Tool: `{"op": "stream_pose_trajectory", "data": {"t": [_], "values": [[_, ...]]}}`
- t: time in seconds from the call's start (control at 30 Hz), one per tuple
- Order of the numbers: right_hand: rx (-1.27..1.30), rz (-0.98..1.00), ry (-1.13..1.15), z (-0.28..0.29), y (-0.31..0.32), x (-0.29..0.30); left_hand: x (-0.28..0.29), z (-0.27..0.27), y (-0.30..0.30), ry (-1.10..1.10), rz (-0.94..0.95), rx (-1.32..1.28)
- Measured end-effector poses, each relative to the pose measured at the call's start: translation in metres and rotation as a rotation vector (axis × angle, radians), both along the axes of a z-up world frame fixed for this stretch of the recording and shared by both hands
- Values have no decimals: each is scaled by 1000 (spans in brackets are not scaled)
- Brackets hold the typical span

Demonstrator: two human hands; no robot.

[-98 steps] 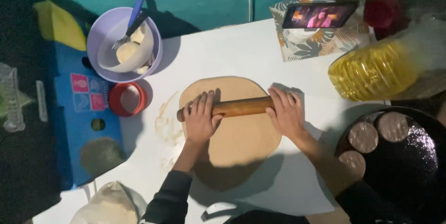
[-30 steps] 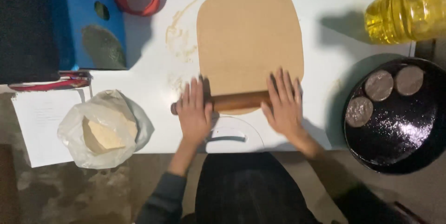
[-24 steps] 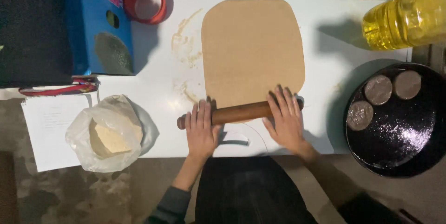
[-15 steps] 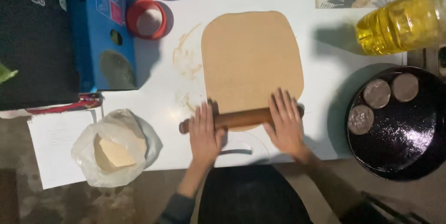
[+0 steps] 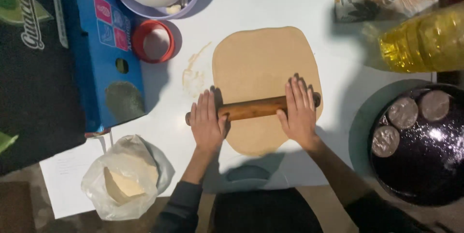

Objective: Rolling out dough with a rolling pin and cutting it into circles using a round mold.

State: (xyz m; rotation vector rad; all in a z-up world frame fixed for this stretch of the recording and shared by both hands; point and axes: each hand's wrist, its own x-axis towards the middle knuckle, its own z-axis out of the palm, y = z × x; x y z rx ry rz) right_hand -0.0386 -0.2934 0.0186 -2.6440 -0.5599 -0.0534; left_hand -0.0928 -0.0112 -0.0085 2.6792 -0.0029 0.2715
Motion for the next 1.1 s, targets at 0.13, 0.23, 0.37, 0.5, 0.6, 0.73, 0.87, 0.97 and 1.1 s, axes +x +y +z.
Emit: {"op": "stream_pose_trajectory", "data": {"t": [0.13,0.23,0.37,0.5,0.6,0.73,0.87,0.97,1.1], "values": [[-97,-76,-31,-4,21,111,123,10,21,49,27,-23],[-4,-153,120,-1,33,161,163,19,26,92,136,-79],[-16,-118,33,8,28,100,109,32,17,-6,-13,-48],[-16,2,-46,-6,-10,-64,-51,-6,-1,-24,-107,52],[-2,11,-21,-18,-18,-84,-86,-32,0,-17,-96,79],[10,-11,41,18,0,2,8,23,1,66,-30,82],[-42,-75,11,-10,8,64,74,-2,19,-47,7,67],[-67,-61,-17,-15,19,93,103,-2,24,-13,-1,-10],[-43,-115,-66,-4,37,179,192,-4,37,-139,39,-18]]}}
